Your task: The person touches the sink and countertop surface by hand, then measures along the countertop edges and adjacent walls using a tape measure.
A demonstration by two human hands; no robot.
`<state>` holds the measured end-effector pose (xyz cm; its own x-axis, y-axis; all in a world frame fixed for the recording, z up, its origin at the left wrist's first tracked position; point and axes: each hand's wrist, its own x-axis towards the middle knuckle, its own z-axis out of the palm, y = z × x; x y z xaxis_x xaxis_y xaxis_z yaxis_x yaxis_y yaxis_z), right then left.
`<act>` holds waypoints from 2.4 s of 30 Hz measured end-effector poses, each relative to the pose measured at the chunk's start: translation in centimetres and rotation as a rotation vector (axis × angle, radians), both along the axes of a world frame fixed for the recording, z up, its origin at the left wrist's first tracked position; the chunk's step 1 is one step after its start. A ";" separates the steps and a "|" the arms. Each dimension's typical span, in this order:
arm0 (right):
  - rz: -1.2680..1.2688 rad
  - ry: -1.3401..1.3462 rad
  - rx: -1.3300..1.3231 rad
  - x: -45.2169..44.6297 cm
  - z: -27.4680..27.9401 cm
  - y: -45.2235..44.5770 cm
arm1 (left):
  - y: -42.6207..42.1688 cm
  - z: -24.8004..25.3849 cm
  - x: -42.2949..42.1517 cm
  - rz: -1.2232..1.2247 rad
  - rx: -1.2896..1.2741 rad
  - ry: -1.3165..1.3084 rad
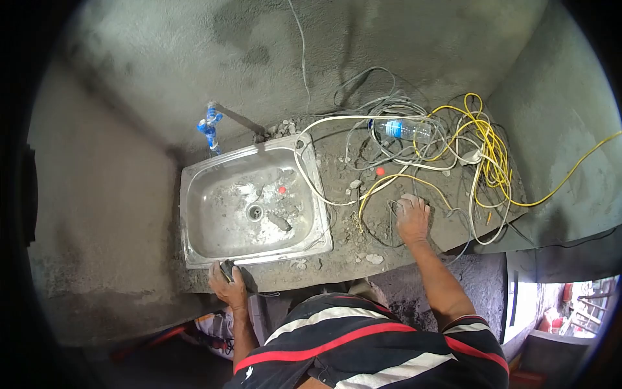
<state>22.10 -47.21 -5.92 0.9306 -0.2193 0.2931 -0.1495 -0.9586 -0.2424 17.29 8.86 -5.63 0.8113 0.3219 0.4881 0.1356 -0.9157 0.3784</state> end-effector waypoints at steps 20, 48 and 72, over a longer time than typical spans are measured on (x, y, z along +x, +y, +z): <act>-0.005 -0.032 0.030 0.0 0.6 0.5 | 1.7 -2.4 -0.5 0.056 0.076 0.060; -0.004 0.006 0.065 -0.4 1.5 0.6 | 1.8 -2.2 -0.4 0.016 0.071 0.043; 0.015 -0.020 0.048 0.3 0.2 0.6 | 0.3 0.0 0.0 0.026 0.027 -0.002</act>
